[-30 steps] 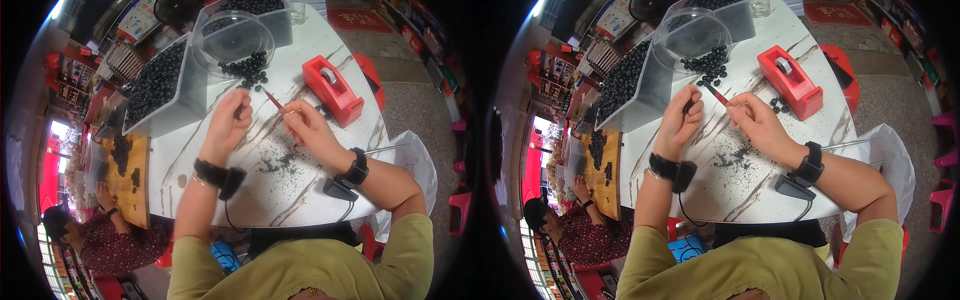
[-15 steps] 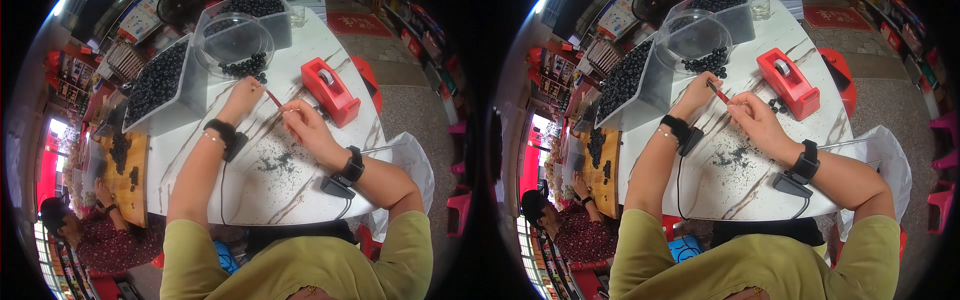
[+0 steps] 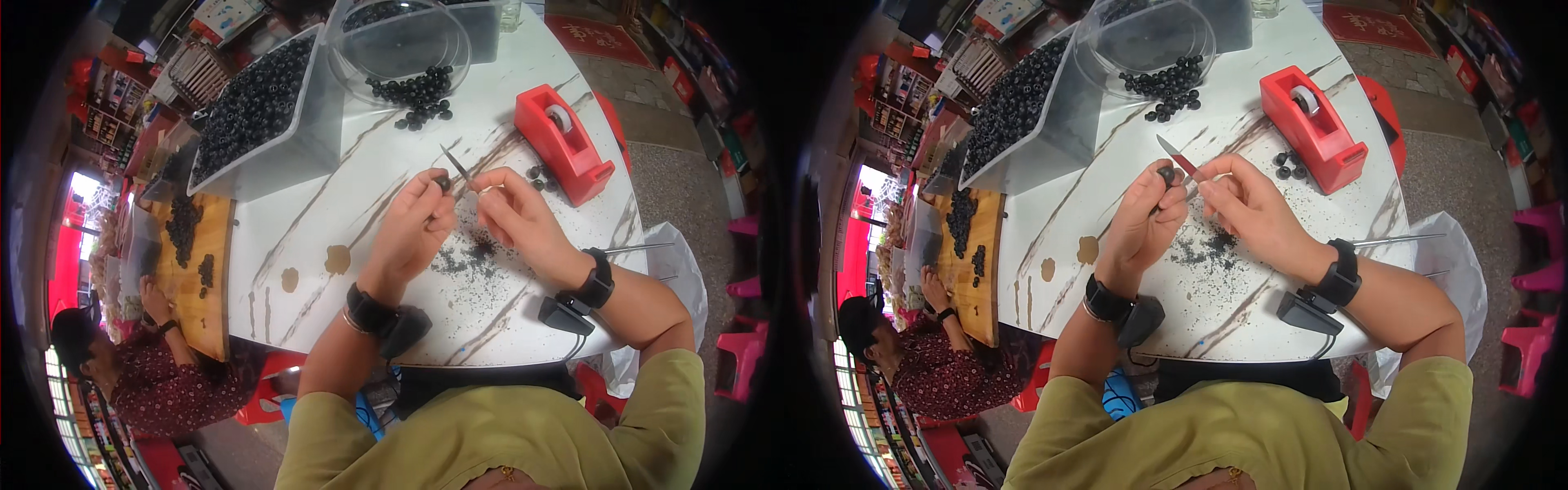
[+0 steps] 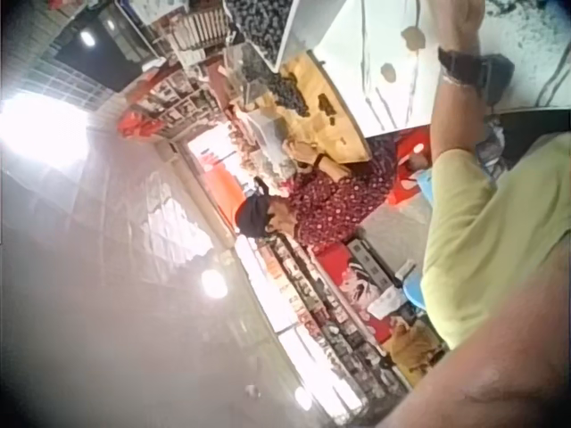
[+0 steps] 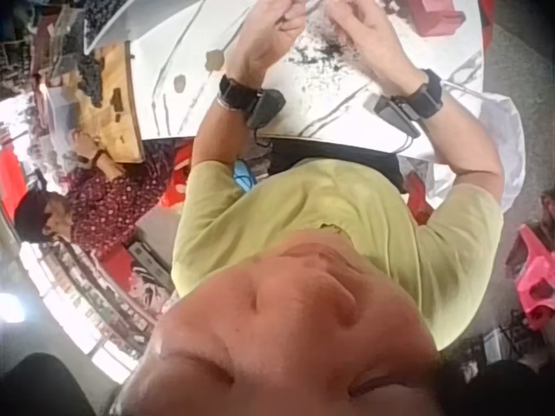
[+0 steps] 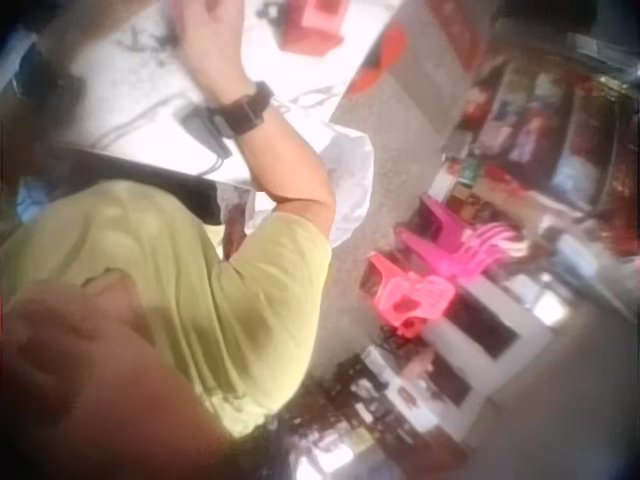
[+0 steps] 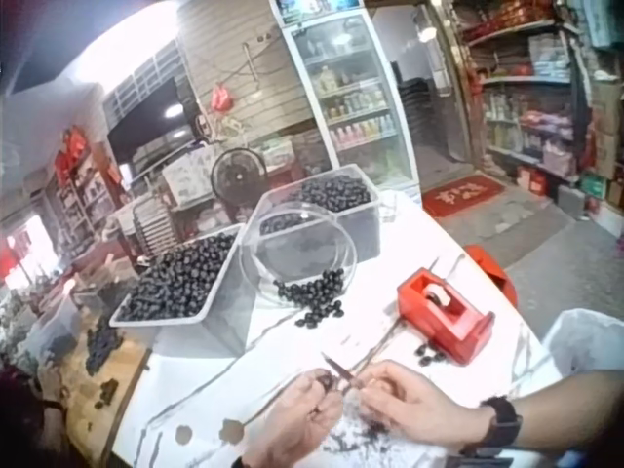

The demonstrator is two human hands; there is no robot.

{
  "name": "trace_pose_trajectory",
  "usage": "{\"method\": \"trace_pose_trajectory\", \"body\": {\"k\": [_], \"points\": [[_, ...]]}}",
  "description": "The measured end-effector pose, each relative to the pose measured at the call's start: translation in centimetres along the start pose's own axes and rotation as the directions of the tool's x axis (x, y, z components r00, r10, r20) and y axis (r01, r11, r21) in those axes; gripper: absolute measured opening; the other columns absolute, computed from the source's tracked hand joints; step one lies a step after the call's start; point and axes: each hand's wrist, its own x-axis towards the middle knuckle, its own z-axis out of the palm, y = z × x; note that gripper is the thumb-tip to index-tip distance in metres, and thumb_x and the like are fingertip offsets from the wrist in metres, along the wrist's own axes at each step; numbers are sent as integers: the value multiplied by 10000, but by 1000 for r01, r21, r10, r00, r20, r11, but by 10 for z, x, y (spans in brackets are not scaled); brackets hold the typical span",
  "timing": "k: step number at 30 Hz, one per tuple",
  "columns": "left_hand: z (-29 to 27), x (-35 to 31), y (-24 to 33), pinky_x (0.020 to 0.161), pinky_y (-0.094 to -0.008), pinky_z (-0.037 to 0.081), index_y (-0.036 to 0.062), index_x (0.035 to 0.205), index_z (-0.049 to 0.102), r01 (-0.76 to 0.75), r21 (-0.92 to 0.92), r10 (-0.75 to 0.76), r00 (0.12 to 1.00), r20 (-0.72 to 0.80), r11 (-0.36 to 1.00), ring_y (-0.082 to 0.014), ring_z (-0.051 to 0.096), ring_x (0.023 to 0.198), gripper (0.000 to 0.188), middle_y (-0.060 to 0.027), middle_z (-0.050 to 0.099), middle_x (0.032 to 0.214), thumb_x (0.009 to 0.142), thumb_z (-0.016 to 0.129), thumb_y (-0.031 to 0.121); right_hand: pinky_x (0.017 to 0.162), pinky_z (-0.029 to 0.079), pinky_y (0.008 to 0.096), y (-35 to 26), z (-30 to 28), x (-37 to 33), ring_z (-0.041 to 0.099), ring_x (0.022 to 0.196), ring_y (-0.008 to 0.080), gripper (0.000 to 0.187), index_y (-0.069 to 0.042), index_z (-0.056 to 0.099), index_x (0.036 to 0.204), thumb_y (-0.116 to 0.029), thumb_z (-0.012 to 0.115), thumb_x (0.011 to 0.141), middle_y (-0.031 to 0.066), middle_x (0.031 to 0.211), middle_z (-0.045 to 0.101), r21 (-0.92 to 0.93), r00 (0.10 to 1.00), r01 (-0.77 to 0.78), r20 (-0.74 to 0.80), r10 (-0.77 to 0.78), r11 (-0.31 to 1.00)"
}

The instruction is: The person is using a small pointed tool to trim or clean individual black beads at a workstation.

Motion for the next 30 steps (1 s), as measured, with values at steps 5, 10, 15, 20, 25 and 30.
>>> {"method": "trace_pose_trajectory", "body": {"k": [5, 10, 15, 20, 25, 30], "points": [[-1, -2, -7, 534, -164, 312, 20, 1030, 432, 39, -8, -39, 999, 9, 999, -50, 361, 602, 176, -56, 490, 845, 870, 472, 83, 463, 296, 150, -1, 2, -1, 379, 535, 13, 205, -74, 444, 1077, -177, 423, 901, -23, 691, 469, -68, 1000, -1, 24, 3, 998], [-5, -3, -9, 558, -158, 343, 36, 990, 457, -66, 132, 68, 998, -7, 989, -39, 429, 648, 176, -41, 528, 862, 831, 531, 49, 485, 302, 150, 1, 4, -3, 389, 560, 12, 246, -67, 424, 1114, -148, 453, 884, -22, 702, 469, -115, 998, 20, 58, -13, 993], [-3, -5, -8, 563, -163, 352, 36, 965, 478, -93, 191, 98, 995, -14, 977, -39, 443, 653, 160, -35, 543, 861, 812, 522, 13, 551, 327, 158, 0, 4, -5, 411, 630, 10, 284, -59, 412, 1134, -121, 476, 864, -27, 729, 456, -212, 994, 108, 58, -98, 971], [-2, -6, -7, 567, -174, 360, 29, 945, 498, -110, 282, 117, 993, -6, 953, -42, 452, 661, 161, -29, 558, 850, 792, 505, -22, 570, 332, 155, -5, 4, -7, 417, 656, 8, 255, -50, 421, 1104, -97, 479, 860, -33, 762, 461, -262, 993, 114, 69, -99, 958], [-1, -7, -8, 603, -179, 375, 28, 957, 506, -108, 301, 117, 993, -12, 947, -50, 467, 690, 171, -25, 566, 839, 791, 513, -14, 614, 354, 160, -2, 1, -8, 430, 715, 15, 216, -40, 436, 1062, -83, 485, 856, -9, 877, 509, -229, 992, 119, 70, -105, 966], [-4, -6, -8, 631, -188, 389, 24, 964, 518, -102, 293, 99, 995, 26, 951, -62, 484, 713, 174, -31, 568, 859, 793, 519, -10, 688, 376, 181, -1, -2, -6, 437, 777, 38, 207, -33, 434, 1059, -64, 474, 859, 25, 996, 513, -206, 991, 97, 108, -76, 974]]}}
